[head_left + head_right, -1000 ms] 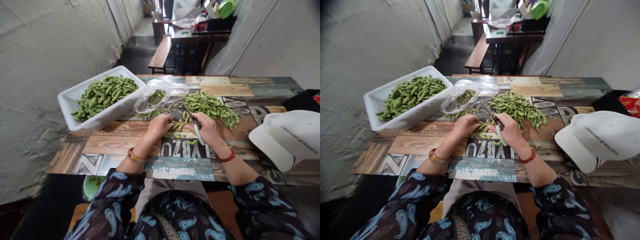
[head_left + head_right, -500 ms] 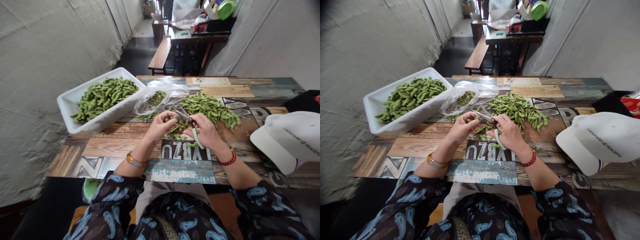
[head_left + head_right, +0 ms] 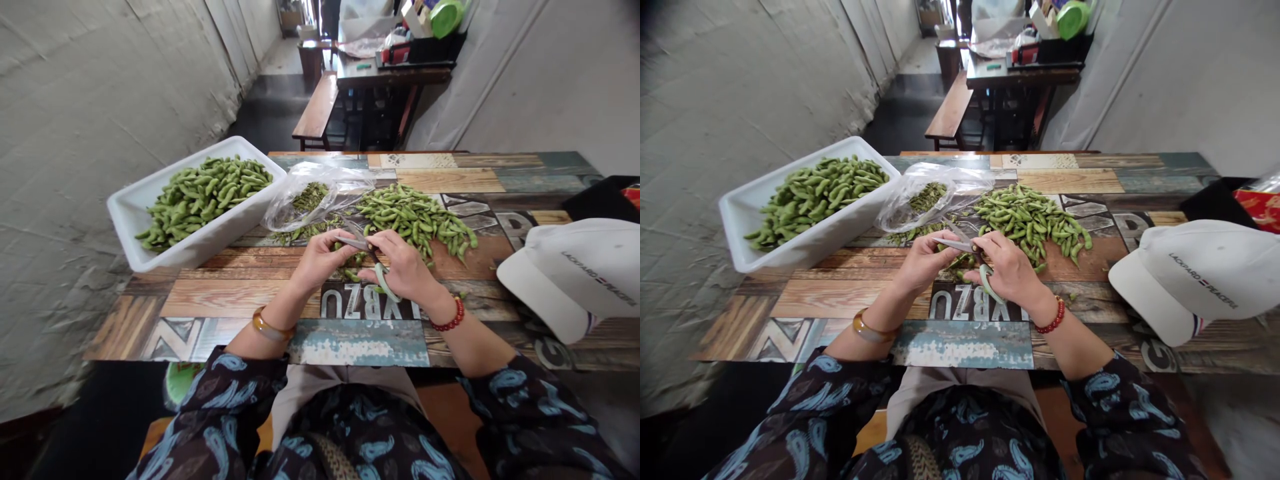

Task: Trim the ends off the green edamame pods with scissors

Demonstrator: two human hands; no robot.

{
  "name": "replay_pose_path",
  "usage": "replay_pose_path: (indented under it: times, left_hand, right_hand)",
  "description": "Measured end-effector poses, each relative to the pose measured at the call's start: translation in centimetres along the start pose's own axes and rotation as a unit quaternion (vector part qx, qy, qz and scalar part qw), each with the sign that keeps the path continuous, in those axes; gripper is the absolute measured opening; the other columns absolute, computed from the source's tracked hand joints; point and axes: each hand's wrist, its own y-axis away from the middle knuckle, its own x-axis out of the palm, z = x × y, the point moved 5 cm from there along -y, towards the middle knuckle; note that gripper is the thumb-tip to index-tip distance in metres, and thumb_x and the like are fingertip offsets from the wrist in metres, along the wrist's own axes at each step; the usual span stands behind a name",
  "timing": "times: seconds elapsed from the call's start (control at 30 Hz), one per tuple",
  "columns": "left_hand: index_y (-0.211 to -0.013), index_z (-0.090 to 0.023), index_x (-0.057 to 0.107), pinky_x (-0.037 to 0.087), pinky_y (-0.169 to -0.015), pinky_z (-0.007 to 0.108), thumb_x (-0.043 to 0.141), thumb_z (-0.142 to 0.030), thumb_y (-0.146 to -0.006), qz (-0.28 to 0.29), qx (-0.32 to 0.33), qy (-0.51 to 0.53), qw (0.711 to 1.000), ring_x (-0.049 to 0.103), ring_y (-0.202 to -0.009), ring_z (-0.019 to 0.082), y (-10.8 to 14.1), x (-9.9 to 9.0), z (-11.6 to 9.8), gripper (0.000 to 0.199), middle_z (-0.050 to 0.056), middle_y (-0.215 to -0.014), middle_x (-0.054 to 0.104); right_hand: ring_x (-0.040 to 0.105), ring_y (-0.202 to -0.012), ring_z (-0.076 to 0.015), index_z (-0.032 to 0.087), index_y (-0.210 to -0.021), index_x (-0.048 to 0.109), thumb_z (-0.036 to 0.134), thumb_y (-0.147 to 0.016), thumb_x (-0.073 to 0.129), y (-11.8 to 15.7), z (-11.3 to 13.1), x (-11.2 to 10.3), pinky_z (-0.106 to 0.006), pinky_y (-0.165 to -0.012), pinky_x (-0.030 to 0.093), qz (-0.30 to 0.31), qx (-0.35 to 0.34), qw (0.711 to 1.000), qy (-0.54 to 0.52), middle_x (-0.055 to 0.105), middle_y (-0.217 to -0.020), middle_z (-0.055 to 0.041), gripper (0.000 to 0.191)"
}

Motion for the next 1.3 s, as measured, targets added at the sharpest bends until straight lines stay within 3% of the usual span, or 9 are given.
replay_pose_path:
  times: [0.33, 0.53, 0.67, 0.8, 0.9, 1.03, 1.17, 1.3]
  left_hand:
    - [-0.078, -0.017, 0.077, 0.047, -0.076, 0.027, 0.08, -0.033, -0.073, 0.003, 0.032, -0.061, 0.998, 0.061, -0.08, 0.017, -0.2, -0.4, -0.5, 0.017, 0.005, -0.082, 0.071]
    - [-0.08, -0.017, 0.077, 0.047, -0.078, 0.028, 0.078, -0.033, -0.075, 0.011, 0.041, -0.081, 0.996, 0.06, -0.08, 0.017, -0.3, -0.5, -0.9, 0.017, 0.005, -0.081, 0.07]
    - [-0.07, -0.016, 0.072, 0.045, -0.076, 0.026, 0.081, -0.027, -0.07, -0.023, 0.063, -0.1, 0.993, 0.056, -0.077, 0.014, -0.6, -1.2, -0.9, 0.014, 0.003, -0.076, 0.066]
    - [-0.078, -0.017, 0.07, 0.035, -0.054, 0.02, 0.082, -0.028, -0.069, -0.062, 0.001, 0.01, 0.998, 0.045, -0.058, 0.007, -0.7, -2.0, -0.1, 0.019, -0.002, -0.066, 0.056]
    - [-0.081, -0.017, 0.064, 0.023, -0.043, 0.018, 0.083, -0.033, -0.068, -0.051, -0.07, 0.117, 0.989, 0.036, -0.046, 0.004, -0.6, -1.8, 0.5, 0.028, -0.006, -0.057, 0.048]
    - [-0.079, -0.016, 0.06, 0.018, -0.04, 0.016, 0.086, -0.032, -0.062, -0.042, -0.101, 0.165, 0.98, 0.037, -0.045, 0.004, -0.4, -1.3, 0.5, 0.035, -0.006, -0.055, 0.049]
    - [-0.077, -0.015, 0.059, 0.02, -0.04, 0.014, 0.088, -0.031, -0.059, -0.048, -0.098, 0.182, 0.977, 0.038, -0.044, 0.003, -0.3, -1.0, 0.4, 0.038, -0.007, -0.056, 0.05]
    - [-0.076, -0.015, 0.058, 0.021, -0.04, 0.014, 0.088, -0.03, -0.059, -0.047, -0.098, 0.183, 0.977, 0.039, -0.044, 0.002, -0.3, -0.7, 0.5, 0.037, -0.006, -0.056, 0.051]
  right_hand:
    - [0.063, -0.095, -0.0269, 0.022, -0.119, 0.058, 0.048, -0.086, 0.068, -0.1, 0.0, -0.1, -0.04, -0.082, 0.055, 0.01, -0.004, 1.0, 0.006, 0.063, -0.103, -0.0107, 0.044]
    - [0.062, -0.079, -0.0217, 0.021, -0.117, 0.06, 0.046, -0.088, 0.067, -0.1, 0.0, -0.1, -0.034, -0.07, 0.054, 0.018, 0.013, 1.0, 0.003, 0.063, -0.098, -0.0086, 0.039]
    - [0.06, -0.071, -0.0193, 0.021, -0.115, 0.061, 0.047, -0.089, 0.066, 0.1, -0.4, 0.0, -0.033, -0.066, 0.053, 0.017, 0.019, 1.0, 0.007, 0.064, -0.093, -0.0071, 0.037]
    - [0.063, -0.081, -0.0223, 0.021, -0.112, 0.061, 0.049, -0.086, 0.068, 0.0, -1.1, -0.5, -0.036, -0.073, 0.056, -0.046, 0.034, 0.998, 0.003, 0.065, -0.095, -0.0083, 0.04]
    - [0.063, -0.078, -0.0221, 0.019, -0.115, 0.06, 0.052, -0.085, 0.069, 0.0, -1.2, -0.8, -0.038, -0.072, 0.057, -0.065, 0.047, 0.997, 0.003, 0.064, -0.099, -0.0099, 0.045]
    - [0.063, -0.08, -0.0226, 0.019, -0.118, 0.057, 0.053, -0.083, 0.07, 0.0, -0.8, -0.5, -0.039, -0.071, 0.058, -0.045, 0.049, 0.998, -0.003, 0.062, -0.106, -0.012, 0.05]
    - [0.063, -0.096, -0.0266, 0.021, -0.122, 0.055, 0.052, -0.082, 0.072, 0.1, -0.4, -0.1, -0.041, -0.078, 0.06, -0.018, 0.033, 0.999, -0.011, 0.06, -0.112, -0.0125, 0.054]
    - [0.062, -0.099, -0.0263, 0.021, -0.123, 0.053, 0.05, -0.082, 0.072, 0.1, -0.4, 0.2, -0.04, -0.078, 0.061, -0.012, 0.011, 1.0, -0.024, 0.059, -0.111, -0.012, 0.054]
